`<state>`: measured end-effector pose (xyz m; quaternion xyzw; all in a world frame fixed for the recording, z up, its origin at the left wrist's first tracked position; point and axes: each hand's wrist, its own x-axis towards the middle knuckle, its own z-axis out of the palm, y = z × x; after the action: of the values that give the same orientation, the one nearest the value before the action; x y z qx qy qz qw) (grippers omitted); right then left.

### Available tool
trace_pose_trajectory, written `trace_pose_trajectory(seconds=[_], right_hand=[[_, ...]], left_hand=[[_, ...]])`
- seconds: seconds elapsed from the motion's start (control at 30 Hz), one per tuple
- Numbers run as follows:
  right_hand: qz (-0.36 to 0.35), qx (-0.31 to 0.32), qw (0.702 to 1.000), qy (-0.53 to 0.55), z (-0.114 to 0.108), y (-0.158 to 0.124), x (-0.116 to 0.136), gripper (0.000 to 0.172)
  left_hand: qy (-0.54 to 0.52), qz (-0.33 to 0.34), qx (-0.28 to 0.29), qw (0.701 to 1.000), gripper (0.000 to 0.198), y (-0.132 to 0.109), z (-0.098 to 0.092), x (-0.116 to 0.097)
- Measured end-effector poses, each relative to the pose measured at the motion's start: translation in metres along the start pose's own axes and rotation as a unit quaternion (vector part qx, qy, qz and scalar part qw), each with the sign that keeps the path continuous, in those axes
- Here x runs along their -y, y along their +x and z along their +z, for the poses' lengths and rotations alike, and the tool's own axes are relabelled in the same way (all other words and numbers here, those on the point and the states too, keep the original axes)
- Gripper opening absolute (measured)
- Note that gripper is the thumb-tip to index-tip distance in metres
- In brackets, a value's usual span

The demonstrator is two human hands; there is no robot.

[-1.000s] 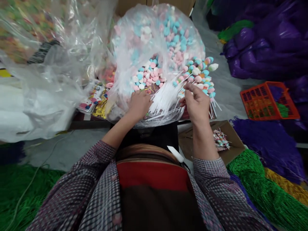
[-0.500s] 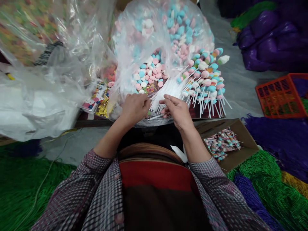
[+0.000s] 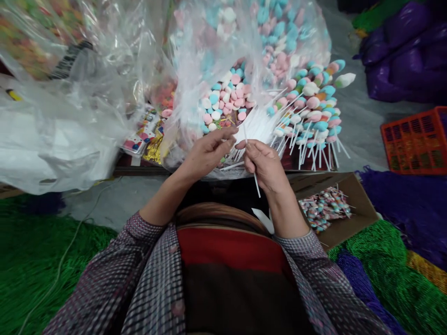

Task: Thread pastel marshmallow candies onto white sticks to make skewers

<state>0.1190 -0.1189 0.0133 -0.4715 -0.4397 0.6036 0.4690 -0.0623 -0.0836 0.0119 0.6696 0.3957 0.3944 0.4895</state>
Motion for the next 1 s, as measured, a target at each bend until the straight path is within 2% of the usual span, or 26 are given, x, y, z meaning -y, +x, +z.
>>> trace_pose_trajectory(seconds=[0.17, 0.33, 0.47, 0.57, 0.7, 0.87, 1.0], right_hand=[[0.011, 0.032, 0.999, -0.016, 0.001, -0.005, -0.006, 0.045], [0.021, 0.058, 0.998, 0.017, 0.004, -0.007, -0.011, 0.044], [0.045, 0.054, 0.996, 0.051, 0.005, -0.008, -0.013, 0.045], [0.059, 0.051, 0.995, 0.064, 0.005, -0.007, -0.015, 0.047], [0.057, 0.027, 0.997, 0.054, 0.005, -0.008, -0.020, 0.046], [0.046, 0.015, 0.998, 0.047, 0.006, -0.012, -0.017, 0.041], [-0.014, -0.067, 0.995, 0.079, 0.003, -0.011, -0.010, 0.036]], left_hand=[[-0.134, -0.002, -0.027, 0.991, 0.030, 0.006, 0.008, 0.011], [-0.223, -0.028, -0.050, 0.973, 0.027, 0.007, 0.013, 0.015], [-0.254, -0.089, -0.023, 0.963, 0.027, 0.007, 0.019, 0.010], [-0.268, -0.106, -0.009, 0.958, 0.030, 0.007, 0.024, 0.008], [-0.272, -0.122, -0.029, 0.954, 0.036, 0.007, 0.026, 0.009], [-0.273, -0.154, -0.063, 0.947, 0.029, 0.009, 0.027, 0.009], [-0.310, -0.172, -0.034, 0.934, 0.024, 0.007, 0.028, 0.006]])
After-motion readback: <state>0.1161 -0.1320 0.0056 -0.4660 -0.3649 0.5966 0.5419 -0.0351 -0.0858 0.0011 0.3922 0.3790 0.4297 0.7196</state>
